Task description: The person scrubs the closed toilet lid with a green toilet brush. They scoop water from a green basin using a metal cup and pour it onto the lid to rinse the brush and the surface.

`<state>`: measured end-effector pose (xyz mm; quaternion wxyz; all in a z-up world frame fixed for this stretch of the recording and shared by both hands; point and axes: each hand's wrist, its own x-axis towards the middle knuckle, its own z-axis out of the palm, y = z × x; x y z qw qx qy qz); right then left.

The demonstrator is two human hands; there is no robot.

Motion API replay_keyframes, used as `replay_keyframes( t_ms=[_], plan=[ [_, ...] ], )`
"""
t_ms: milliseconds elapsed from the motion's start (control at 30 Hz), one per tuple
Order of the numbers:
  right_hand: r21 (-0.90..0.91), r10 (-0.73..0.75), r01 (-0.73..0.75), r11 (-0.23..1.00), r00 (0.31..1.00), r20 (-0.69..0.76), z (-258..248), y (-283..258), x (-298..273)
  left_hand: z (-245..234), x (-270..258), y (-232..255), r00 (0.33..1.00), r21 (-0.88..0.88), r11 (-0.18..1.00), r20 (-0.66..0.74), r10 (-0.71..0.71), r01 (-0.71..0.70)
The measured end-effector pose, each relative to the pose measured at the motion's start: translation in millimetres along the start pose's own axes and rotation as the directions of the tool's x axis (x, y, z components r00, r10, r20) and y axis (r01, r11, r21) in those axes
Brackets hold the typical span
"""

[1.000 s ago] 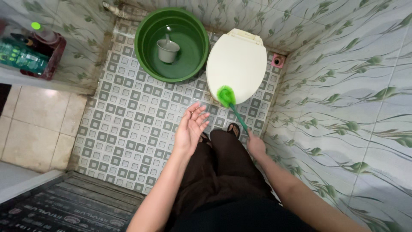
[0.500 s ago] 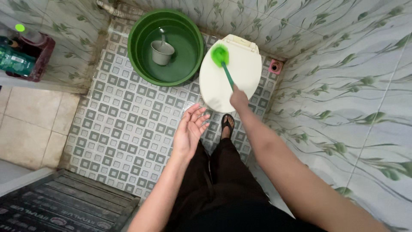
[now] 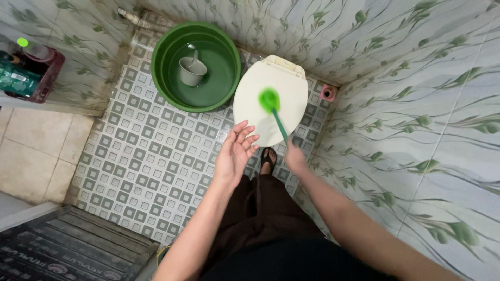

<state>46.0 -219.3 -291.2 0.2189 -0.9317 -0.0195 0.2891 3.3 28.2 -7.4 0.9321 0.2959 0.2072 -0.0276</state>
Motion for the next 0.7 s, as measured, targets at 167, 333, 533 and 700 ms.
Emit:
replay_keyframes(
  t_ms=[167, 333, 533, 700],
  plan=[
    [0.03, 0.018, -0.014, 0.999, 0.992, -0.127, -38.7, -60.1, 147.0, 5.9, 1.2, -5.6, 0.999, 0.03, 1.0, -0.047, -0.007, 0.009],
    [-0.02, -0.043, 0.041, 0.999, 0.997, -0.069, -39.4, -13.6, 85.6, 11.9, 4.1, -8.9, 0.999, 0.051, 0.999, -0.035, -0.016, 0.018],
    [-0.019, 0.123, -0.122, 0.992, 0.992, 0.038, -26.3, 62.6, -61.8, 27.3, 16.2, -15.6, 0.999, 0.055, 0.998, 0.016, -0.045, 0.044],
    [-0.025, 0.096, -0.096, 0.995, 0.995, 0.007, -34.1, 58.1, -30.0, 38.5, 21.6, -15.0, 0.998, 0.074, 0.996, 0.035, -0.053, 0.051]
  ],
)
